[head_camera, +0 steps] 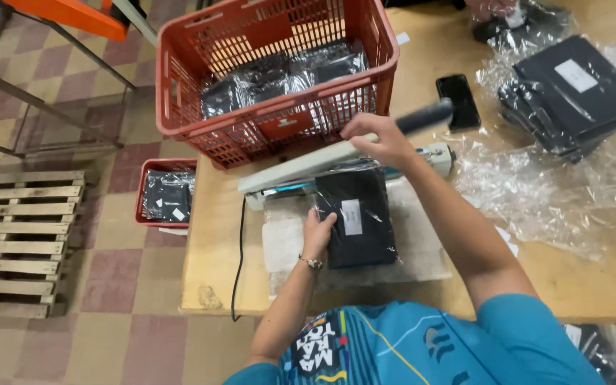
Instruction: Seal plastic bags containing black items using a manual heat sealer
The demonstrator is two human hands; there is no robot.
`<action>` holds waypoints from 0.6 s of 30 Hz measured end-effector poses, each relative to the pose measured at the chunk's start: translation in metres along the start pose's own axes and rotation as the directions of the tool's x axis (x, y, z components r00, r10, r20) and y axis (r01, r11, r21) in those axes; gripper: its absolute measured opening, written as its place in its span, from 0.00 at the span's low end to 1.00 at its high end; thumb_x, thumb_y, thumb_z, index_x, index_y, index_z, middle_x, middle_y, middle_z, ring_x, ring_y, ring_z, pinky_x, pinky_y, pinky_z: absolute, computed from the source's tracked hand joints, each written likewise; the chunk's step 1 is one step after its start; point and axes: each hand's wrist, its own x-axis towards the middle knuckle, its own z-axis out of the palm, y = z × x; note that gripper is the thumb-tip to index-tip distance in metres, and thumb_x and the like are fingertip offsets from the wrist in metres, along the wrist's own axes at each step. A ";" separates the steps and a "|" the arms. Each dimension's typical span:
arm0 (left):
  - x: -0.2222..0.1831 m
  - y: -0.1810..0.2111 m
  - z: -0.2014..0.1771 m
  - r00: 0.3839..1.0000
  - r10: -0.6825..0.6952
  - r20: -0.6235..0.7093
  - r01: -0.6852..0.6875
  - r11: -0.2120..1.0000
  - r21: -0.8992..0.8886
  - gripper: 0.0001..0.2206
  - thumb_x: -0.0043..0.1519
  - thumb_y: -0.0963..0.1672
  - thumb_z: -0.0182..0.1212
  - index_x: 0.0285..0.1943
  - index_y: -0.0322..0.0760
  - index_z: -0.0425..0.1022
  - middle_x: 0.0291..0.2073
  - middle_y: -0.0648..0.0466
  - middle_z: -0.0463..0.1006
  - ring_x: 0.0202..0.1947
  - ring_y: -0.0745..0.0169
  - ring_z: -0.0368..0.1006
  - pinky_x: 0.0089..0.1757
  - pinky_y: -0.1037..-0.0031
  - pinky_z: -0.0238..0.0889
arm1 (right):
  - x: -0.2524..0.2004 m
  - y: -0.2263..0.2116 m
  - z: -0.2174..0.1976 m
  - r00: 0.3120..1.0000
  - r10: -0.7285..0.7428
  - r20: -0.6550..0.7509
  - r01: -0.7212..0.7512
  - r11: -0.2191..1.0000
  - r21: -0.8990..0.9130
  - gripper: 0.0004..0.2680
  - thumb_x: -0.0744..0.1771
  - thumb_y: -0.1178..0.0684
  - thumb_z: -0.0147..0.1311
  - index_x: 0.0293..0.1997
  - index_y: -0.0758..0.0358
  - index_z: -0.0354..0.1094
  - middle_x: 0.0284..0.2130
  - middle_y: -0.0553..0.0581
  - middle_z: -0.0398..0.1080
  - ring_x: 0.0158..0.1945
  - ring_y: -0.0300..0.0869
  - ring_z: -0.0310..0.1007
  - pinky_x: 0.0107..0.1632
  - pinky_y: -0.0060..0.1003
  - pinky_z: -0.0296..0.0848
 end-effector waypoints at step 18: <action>-0.127 0.016 -0.068 0.817 -0.167 0.551 0.052 0.975 0.218 0.17 0.60 0.51 0.68 0.42 0.31 0.83 0.34 0.44 0.84 0.42 0.51 0.79 0.44 0.59 0.71 | -0.145 0.056 0.087 0.734 0.674 -0.083 -0.629 0.628 -0.459 0.11 0.65 0.48 0.61 0.50 0.57 0.75 0.39 0.61 0.79 0.48 0.57 0.79 0.50 0.51 0.75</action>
